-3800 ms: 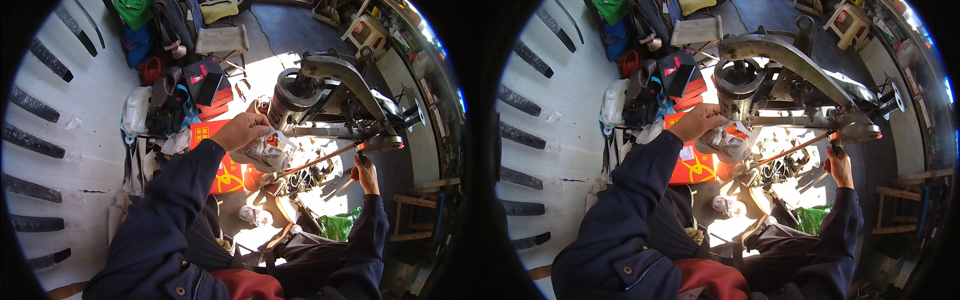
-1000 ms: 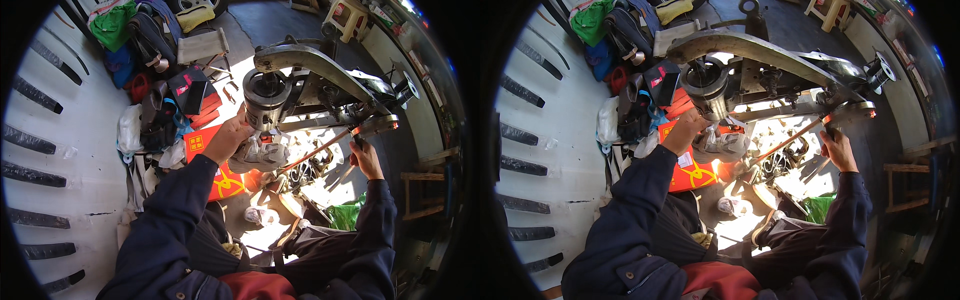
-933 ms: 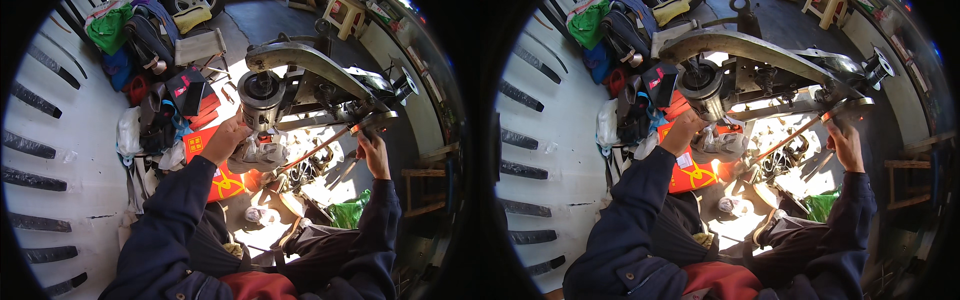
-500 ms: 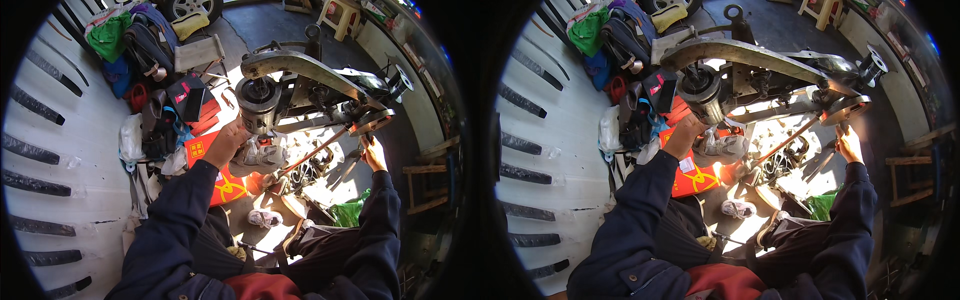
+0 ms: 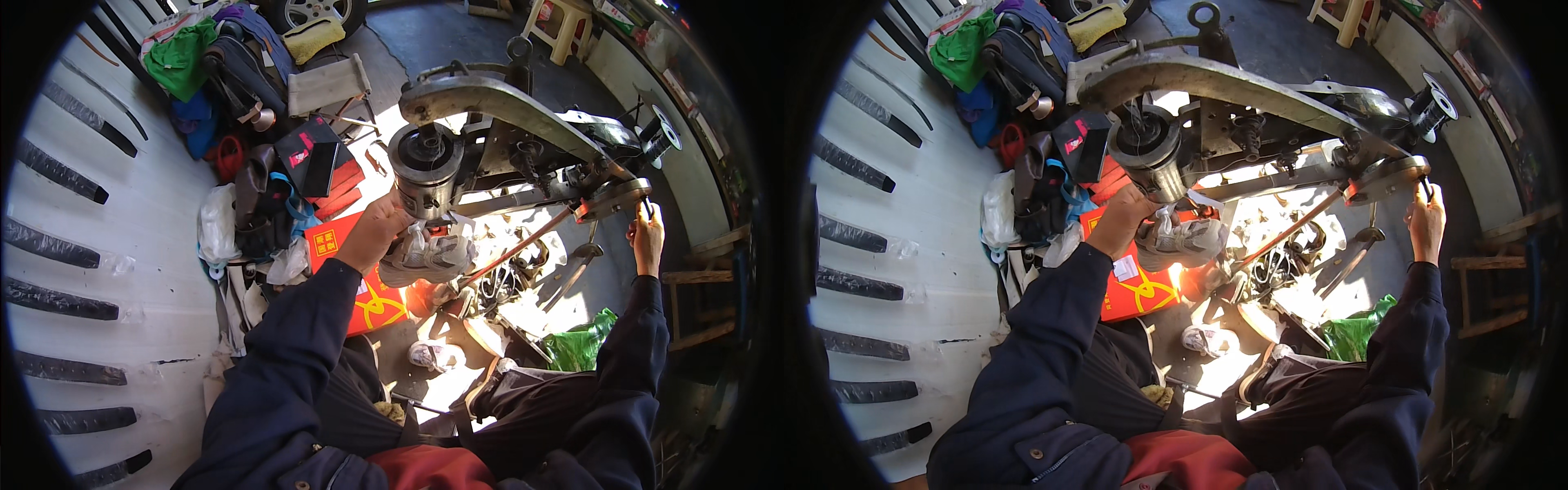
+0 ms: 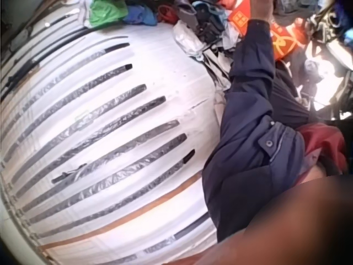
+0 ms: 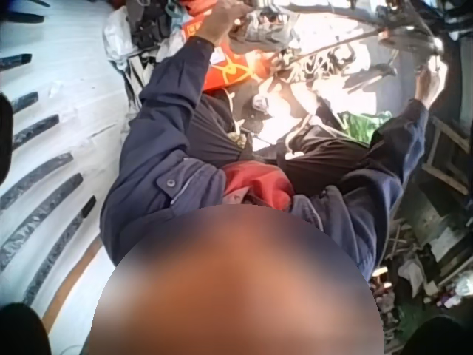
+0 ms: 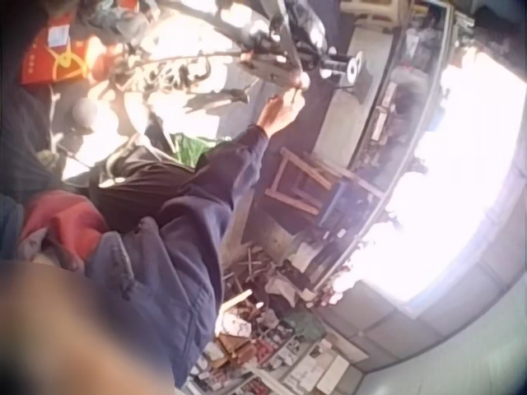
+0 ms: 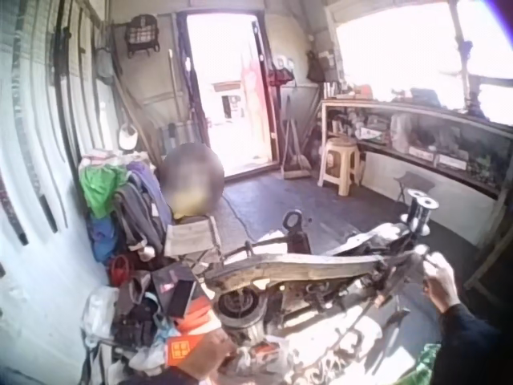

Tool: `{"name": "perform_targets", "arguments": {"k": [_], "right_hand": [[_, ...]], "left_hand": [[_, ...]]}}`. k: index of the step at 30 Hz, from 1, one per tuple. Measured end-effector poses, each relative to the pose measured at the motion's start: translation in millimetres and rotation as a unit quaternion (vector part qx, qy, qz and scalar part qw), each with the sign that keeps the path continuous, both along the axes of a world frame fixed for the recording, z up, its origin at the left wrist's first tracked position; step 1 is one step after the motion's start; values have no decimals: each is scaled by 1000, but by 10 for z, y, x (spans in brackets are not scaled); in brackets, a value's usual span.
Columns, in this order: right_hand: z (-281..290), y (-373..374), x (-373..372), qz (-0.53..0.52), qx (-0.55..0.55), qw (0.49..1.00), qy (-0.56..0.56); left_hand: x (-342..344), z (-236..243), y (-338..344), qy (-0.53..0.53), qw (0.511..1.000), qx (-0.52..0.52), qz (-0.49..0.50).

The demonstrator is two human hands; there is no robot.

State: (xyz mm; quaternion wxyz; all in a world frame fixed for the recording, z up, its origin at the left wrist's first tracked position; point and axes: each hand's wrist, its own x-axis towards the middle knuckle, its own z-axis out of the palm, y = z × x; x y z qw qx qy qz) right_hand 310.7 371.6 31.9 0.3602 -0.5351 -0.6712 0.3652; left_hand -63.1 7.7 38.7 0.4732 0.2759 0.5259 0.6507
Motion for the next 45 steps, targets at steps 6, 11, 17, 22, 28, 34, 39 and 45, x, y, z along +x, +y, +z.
{"name": "perform_targets", "arguments": {"k": [6,11,17,22,28,34,39,45], "right_hand": [[-445,-404,-210,113,-197,960,-161],[119,-848,-435,241,-137,957,-83],[400,-320,-151,69,28,997,35],[-213,-29,-27,-32,-89,995,-44],[-243,-696,-376,222,-200,945,-134],[440,-640,-346,151,11,988,26],[196,-130,-69,7,8,1000,4],[-516,-250,-101,67,-94,980,-162]], "left_hand": [[-52,-21,-5,-12,999,-32,-38],[-122,-158,0,5,998,-26,-58],[-101,-80,0,5,998,-37,-47],[-25,17,-13,33,998,-62,-3],[-99,-97,6,24,998,-50,-29],[-100,-174,24,-5,999,-18,-28],[-48,-108,31,24,999,-25,6],[-41,-104,-9,129,991,-39,2]]}}
